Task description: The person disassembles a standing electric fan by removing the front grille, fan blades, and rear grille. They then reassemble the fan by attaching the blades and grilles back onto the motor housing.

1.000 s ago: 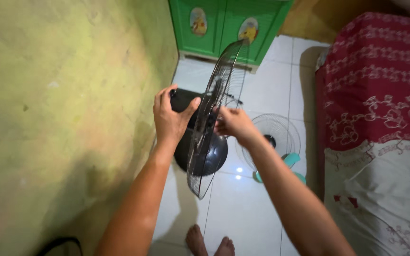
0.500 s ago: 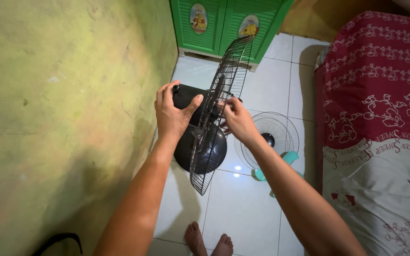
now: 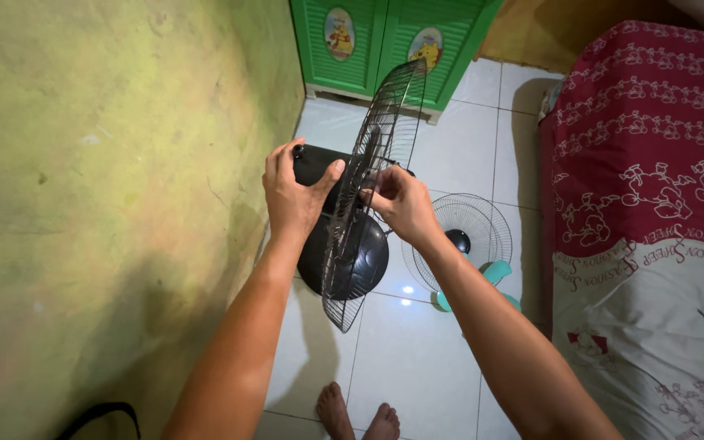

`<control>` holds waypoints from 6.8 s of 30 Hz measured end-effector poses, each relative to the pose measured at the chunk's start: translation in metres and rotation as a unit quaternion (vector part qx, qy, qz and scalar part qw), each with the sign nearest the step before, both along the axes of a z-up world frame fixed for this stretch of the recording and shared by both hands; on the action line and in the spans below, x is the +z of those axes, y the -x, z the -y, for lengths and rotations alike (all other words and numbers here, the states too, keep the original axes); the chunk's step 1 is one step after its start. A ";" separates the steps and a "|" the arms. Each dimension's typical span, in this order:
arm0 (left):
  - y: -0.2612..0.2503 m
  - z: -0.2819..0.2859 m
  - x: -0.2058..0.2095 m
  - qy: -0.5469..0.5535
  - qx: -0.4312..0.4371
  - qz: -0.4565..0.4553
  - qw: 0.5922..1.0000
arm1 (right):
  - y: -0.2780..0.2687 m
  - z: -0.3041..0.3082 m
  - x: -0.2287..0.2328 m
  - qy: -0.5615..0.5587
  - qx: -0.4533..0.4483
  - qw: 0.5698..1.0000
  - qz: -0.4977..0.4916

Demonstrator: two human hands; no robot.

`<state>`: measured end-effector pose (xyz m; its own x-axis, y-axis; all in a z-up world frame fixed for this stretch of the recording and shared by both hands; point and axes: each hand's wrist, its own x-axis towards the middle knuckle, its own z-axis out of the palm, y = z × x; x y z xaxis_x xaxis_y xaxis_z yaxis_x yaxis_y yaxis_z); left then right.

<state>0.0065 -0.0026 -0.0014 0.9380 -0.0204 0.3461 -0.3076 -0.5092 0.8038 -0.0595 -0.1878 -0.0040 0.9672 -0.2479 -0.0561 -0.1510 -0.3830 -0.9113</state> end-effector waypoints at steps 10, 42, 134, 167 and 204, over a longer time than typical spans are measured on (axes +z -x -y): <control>-0.002 0.001 0.003 0.003 0.001 -0.010 1.000 | -0.009 0.004 -0.008 -0.088 -0.002 0.996 -0.013; 0.246 0.148 -0.350 0.026 0.060 -0.278 0.958 | 0.298 0.376 -0.325 0.117 -0.128 0.953 -0.250; -0.016 0.043 -0.003 -0.077 -0.050 0.090 0.992 | 0.065 0.063 -0.055 -0.435 -0.155 0.875 -0.146; 0.022 0.109 0.006 -0.116 0.003 0.060 0.991 | 0.105 0.108 -0.020 -0.254 0.027 0.967 0.007; 0.029 0.123 0.000 -0.140 0.021 0.097 0.985 | 0.088 0.095 -0.045 -0.272 0.025 0.957 0.094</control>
<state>-0.0222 -0.1251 -0.0019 0.8567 -0.1037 0.5053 -0.4163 -0.7174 0.5586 -0.1478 -0.2831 -0.0486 0.9828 -0.1840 0.0124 0.0411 0.1527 -0.9874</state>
